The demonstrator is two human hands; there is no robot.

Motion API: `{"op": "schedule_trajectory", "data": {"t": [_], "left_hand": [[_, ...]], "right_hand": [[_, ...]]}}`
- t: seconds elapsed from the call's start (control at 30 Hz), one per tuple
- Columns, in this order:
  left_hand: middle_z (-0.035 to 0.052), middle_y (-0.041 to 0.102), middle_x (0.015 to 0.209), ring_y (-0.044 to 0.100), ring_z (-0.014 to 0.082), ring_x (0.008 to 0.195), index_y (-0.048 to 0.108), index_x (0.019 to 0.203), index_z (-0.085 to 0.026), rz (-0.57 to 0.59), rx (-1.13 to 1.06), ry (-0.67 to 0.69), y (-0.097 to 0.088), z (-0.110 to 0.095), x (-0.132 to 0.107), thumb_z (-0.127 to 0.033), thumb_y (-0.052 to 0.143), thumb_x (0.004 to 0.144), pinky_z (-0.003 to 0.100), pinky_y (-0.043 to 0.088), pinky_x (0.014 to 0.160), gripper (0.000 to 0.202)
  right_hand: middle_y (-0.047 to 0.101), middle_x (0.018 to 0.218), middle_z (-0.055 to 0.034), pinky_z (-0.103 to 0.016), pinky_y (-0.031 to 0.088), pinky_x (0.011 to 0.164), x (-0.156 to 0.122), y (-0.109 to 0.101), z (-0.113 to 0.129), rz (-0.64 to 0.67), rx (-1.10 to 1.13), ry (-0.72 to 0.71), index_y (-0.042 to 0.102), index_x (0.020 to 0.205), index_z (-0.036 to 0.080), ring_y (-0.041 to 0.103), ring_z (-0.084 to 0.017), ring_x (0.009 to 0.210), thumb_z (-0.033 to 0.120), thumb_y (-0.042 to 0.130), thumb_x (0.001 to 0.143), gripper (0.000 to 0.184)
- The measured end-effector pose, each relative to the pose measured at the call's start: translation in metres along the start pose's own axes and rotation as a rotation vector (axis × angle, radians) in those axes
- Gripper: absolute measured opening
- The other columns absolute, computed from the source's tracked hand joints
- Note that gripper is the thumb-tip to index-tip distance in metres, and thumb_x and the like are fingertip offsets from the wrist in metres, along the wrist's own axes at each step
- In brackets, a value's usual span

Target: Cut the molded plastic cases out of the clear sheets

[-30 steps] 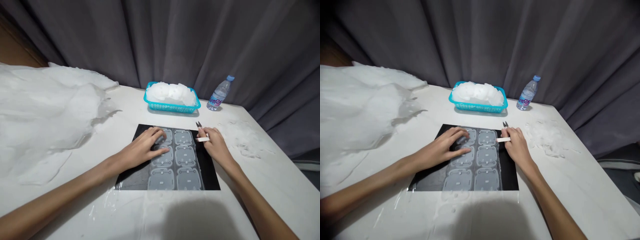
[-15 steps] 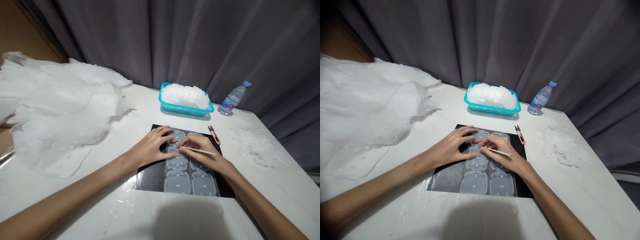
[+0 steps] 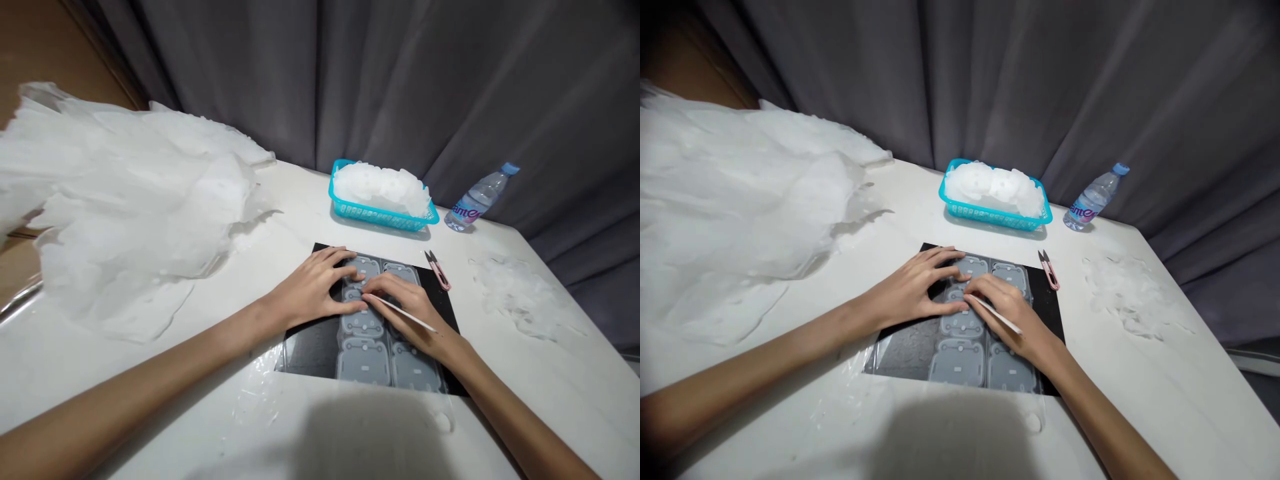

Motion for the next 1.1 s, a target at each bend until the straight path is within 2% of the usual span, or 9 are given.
{"op": "schedule_trajectory", "data": {"t": [0.1, 0.23, 0.33, 0.43, 0.57, 0.77, 0.93, 1.0, 1.1], "left_hand": [[0.0141, 0.055, 0.154, 0.039, 0.0371, 0.15, 0.074, 0.122, -0.023, 0.001, 0.018, 0.003, 0.0, 0.001, 0.0, -0.064, 0.07, 0.089, 0.052, 0.03, 0.122, 0.053], [0.0128, 0.056, 0.154, 0.038, 0.0379, 0.151, 0.074, 0.124, -0.024, -0.029, 0.019, 0.011, -0.002, 0.001, 0.001, -0.066, 0.072, 0.086, 0.053, 0.023, 0.125, 0.057], [0.0123, 0.059, 0.151, 0.04, 0.0379, 0.15, 0.075, 0.124, -0.024, -0.058, 0.068, 0.037, -0.005, -0.002, 0.001, -0.07, 0.07, 0.085, 0.052, 0.015, 0.128, 0.061], [0.0135, 0.061, 0.149, 0.042, 0.0376, 0.149, 0.075, 0.125, -0.023, -0.055, 0.148, 0.055, -0.005, -0.005, 0.001, -0.073, 0.066, 0.086, 0.052, 0.013, 0.128, 0.064], [0.0141, 0.06, 0.15, 0.042, 0.0369, 0.149, 0.074, 0.126, -0.022, -0.041, 0.208, 0.061, -0.003, -0.007, -0.001, -0.075, 0.062, 0.088, 0.053, 0.015, 0.127, 0.066], [0.0118, 0.059, 0.15, 0.046, 0.0342, 0.146, 0.071, 0.126, -0.024, -0.055, 0.25, 0.044, 0.001, -0.003, -0.005, -0.071, 0.067, 0.087, 0.053, 0.023, 0.126, 0.062], [0.0125, 0.056, 0.153, 0.04, 0.0366, 0.149, 0.064, 0.13, -0.023, -0.031, 0.187, 0.022, 0.003, -0.003, -0.006, -0.07, 0.067, 0.088, 0.054, 0.029, 0.123, 0.063], [0.0138, 0.054, 0.153, 0.039, 0.0373, 0.15, 0.059, 0.135, -0.022, -0.014, 0.137, -0.003, 0.004, -0.001, -0.006, -0.07, 0.067, 0.089, 0.054, 0.03, 0.123, 0.067], [0.0191, 0.048, 0.157, 0.038, 0.0389, 0.15, 0.044, 0.15, -0.018, -0.002, 0.072, -0.067, 0.004, 0.005, -0.004, -0.072, 0.068, 0.086, 0.055, 0.03, 0.123, 0.088]], "right_hand": [[0.07, 0.11, -0.0093, -0.039, 0.052, 0.094, 0.0, 0.0, 0.005, 0.028, -0.048, -0.059, 0.062, 0.11, 0.025, 0.067, -0.025, 0.107, 0.026, 0.046, 0.109, 0.016], [0.07, 0.106, -0.0101, -0.04, 0.053, 0.089, -0.006, -0.008, 0.003, 0.093, -0.122, -0.039, 0.063, 0.11, 0.024, 0.068, -0.025, 0.099, 0.026, 0.045, 0.109, 0.018], [0.071, 0.107, -0.0081, -0.039, 0.054, 0.089, -0.011, -0.017, -0.001, 0.068, -0.059, 0.006, 0.064, 0.11, 0.026, 0.069, -0.023, 0.097, 0.028, 0.05, 0.108, 0.014], [0.072, 0.108, -0.0069, -0.037, 0.055, 0.092, -0.012, -0.018, -0.001, 0.024, -0.001, 0.001, 0.064, 0.11, 0.026, 0.07, -0.023, 0.1, 0.028, 0.053, 0.107, 0.011], [0.071, 0.108, -0.0079, -0.037, 0.055, 0.093, -0.011, -0.007, 0.001, 0.028, -0.026, -0.059, 0.063, 0.111, 0.025, 0.07, -0.023, 0.102, 0.024, 0.053, 0.107, 0.012], [0.069, 0.116, -0.0094, -0.041, 0.056, 0.097, -0.013, 0.006, -0.002, 0.042, -0.158, -0.171, 0.063, 0.12, 0.025, 0.068, -0.025, 0.111, 0.023, 0.049, 0.108, 0.018], [0.057, 0.137, -0.0126, -0.045, 0.056, 0.104, -0.009, 0.008, -0.012, 0.085, -0.212, -0.057, 0.052, 0.145, 0.03, 0.063, -0.026, 0.126, 0.031, 0.045, 0.11, 0.036], [0.056, 0.137, -0.012, -0.044, 0.056, 0.104, -0.004, 0.007, -0.011, 0.145, -0.192, -0.029, 0.053, 0.144, 0.031, 0.063, -0.025, 0.125, 0.033, 0.044, 0.11, 0.035], [0.06, 0.127, -0.0106, -0.041, 0.054, 0.102, 0.007, 0.004, -0.003, 0.231, -0.152, -0.056, 0.062, 0.129, 0.026, 0.065, -0.023, 0.118, 0.032, 0.043, 0.111, 0.027]]}}
Point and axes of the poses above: each hand's wrist, its own x-axis towards the middle knuckle, its own y-axis out of the palm, z = x × y, the point moved 9 cm from there along x, towards the middle knuckle
